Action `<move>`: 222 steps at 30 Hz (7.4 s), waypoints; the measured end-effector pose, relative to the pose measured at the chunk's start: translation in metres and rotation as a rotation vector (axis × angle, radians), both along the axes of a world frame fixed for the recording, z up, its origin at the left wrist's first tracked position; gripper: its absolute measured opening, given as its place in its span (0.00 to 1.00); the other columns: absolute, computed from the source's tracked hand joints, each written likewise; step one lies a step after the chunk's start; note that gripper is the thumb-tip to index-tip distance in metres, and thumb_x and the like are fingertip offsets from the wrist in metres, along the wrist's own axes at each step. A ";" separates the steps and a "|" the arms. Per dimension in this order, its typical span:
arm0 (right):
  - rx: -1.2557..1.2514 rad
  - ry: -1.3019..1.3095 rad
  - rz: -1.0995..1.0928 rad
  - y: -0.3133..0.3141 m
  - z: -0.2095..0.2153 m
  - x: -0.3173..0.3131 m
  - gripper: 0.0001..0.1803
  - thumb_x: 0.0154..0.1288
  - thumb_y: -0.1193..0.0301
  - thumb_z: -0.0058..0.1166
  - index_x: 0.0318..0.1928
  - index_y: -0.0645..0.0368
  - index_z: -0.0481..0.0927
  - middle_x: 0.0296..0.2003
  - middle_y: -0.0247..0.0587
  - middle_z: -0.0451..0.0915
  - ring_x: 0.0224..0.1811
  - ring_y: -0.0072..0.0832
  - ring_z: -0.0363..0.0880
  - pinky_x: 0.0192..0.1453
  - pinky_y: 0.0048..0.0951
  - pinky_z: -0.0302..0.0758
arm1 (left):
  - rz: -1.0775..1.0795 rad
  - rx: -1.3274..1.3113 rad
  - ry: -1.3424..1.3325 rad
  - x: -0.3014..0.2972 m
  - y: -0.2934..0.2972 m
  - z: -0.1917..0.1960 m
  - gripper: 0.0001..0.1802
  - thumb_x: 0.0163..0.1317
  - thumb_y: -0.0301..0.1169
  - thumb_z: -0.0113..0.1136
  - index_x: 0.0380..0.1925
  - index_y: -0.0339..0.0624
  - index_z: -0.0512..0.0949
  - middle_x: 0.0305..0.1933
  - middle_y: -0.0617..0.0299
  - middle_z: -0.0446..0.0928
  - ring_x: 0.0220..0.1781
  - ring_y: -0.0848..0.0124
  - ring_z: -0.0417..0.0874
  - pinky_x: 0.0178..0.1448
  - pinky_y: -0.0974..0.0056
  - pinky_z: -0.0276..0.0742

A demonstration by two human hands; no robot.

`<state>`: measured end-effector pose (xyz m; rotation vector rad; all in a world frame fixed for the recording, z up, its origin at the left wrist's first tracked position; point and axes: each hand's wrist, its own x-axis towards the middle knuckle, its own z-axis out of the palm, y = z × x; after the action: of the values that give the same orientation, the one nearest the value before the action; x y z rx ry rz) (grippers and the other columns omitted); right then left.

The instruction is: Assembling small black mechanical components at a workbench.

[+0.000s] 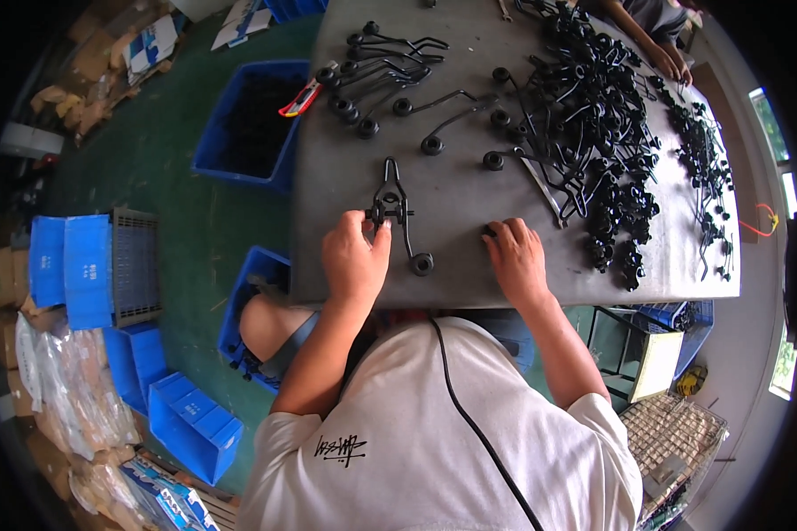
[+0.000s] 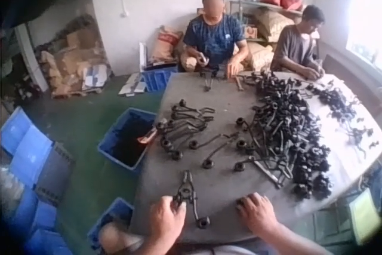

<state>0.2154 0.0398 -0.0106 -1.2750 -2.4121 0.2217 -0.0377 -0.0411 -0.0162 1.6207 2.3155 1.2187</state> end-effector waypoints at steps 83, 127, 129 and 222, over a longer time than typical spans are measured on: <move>-0.066 0.158 0.320 -0.012 0.024 -0.063 0.11 0.67 0.65 0.58 0.33 0.58 0.75 0.27 0.42 0.74 0.32 0.44 0.78 0.39 0.42 0.75 | -0.175 -0.188 -1.030 0.015 -0.017 -0.002 0.10 0.66 0.30 0.67 0.39 0.38 0.75 0.31 0.65 0.80 0.23 0.83 0.72 0.26 0.75 0.68; 0.118 -0.094 -0.122 0.044 -0.001 -0.008 0.11 0.66 0.67 0.53 0.43 0.61 0.76 0.36 0.43 0.76 0.37 0.37 0.81 0.42 0.36 0.76 | -0.085 -0.040 -0.535 0.022 -0.017 0.010 0.14 0.63 0.30 0.69 0.44 0.36 0.77 0.36 0.60 0.84 0.34 0.75 0.81 0.43 0.66 0.78; 0.082 -0.253 -0.248 0.068 -0.006 0.007 0.16 0.60 0.71 0.55 0.48 0.62 0.75 0.40 0.43 0.76 0.41 0.37 0.82 0.45 0.37 0.76 | -0.038 -0.076 -0.463 0.018 -0.014 0.004 0.14 0.63 0.30 0.69 0.43 0.37 0.76 0.35 0.58 0.83 0.33 0.71 0.81 0.42 0.64 0.79; 0.006 -0.276 0.177 0.073 0.009 -0.002 0.21 0.72 0.56 0.52 0.31 0.63 0.73 0.23 0.51 0.76 0.25 0.47 0.78 0.33 0.51 0.72 | 1.262 0.186 -0.151 -0.153 -0.363 -0.085 0.23 0.60 0.31 0.69 0.52 0.41 0.71 0.32 0.51 0.84 0.33 0.51 0.86 0.38 0.52 0.81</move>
<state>0.2135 0.1131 -0.0014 -1.1534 -2.7613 0.0921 -0.1908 -0.4041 -0.1015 -0.1664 3.1661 1.5847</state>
